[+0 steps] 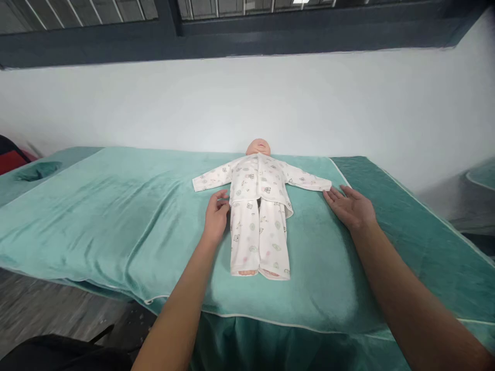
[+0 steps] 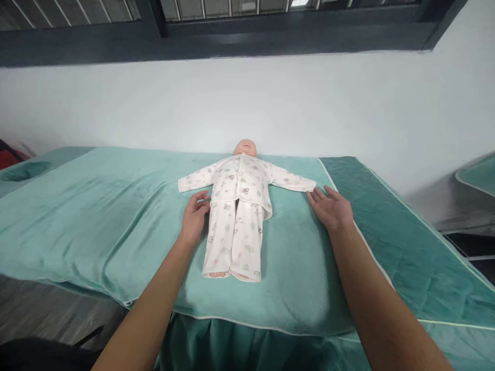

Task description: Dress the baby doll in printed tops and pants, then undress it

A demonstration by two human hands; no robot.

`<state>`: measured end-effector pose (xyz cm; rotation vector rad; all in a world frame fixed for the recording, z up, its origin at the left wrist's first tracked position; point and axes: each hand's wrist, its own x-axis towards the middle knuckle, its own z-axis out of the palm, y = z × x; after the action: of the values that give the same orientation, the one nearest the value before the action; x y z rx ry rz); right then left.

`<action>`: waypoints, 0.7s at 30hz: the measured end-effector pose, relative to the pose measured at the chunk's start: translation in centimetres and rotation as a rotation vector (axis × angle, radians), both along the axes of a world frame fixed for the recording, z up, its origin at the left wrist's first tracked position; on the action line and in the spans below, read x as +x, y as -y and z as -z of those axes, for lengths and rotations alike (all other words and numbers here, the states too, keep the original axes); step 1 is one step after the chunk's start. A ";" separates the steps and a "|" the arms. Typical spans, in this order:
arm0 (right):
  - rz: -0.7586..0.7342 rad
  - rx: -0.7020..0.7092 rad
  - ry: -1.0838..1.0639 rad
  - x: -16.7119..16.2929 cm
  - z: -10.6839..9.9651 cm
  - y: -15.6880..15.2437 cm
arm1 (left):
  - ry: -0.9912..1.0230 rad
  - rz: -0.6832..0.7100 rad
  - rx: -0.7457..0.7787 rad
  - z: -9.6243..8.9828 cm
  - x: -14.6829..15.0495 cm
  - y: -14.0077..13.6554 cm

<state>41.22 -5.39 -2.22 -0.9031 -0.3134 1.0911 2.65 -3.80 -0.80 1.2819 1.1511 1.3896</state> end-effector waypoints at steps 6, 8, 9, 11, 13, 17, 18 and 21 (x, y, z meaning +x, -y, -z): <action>0.108 -0.125 0.807 -2.4 1.1 -1.4 | -0.267 -0.041 0.135 0.1 0.0 1.2; 0.165 -0.174 0.960 -3.2 1.4 -1.6 | -0.340 -0.088 0.111 0.0 0.2 1.3; 0.192 -0.180 0.995 -3.5 1.5 -1.6 | -0.371 -0.113 0.096 -0.1 0.3 1.3; 0.217 -0.210 1.164 -3.9 1.5 -1.5 | -0.423 -0.163 0.083 -0.1 0.3 1.4; 0.179 -0.309 1.433 -4.1 1.6 -1.2 | -0.460 -0.202 0.096 -0.1 0.3 1.4; 0.097 -0.610 1.808 -4.3 1.7 -0.7 | -0.492 -0.233 0.105 0.0 0.1 1.8; 0.100 -0.647 1.830 -4.3 1.8 -0.6 | -0.489 -0.229 0.100 0.0 -0.1 2.0; 0.109 -0.687 1.862 -4.2 1.9 -0.2 | -0.481 -0.255 0.118 0.4 -1.3 3.8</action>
<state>37.06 -5.14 -4.11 -2.3505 -1.4045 -0.1255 1.33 -7.58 -1.24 1.6565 1.6209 1.3835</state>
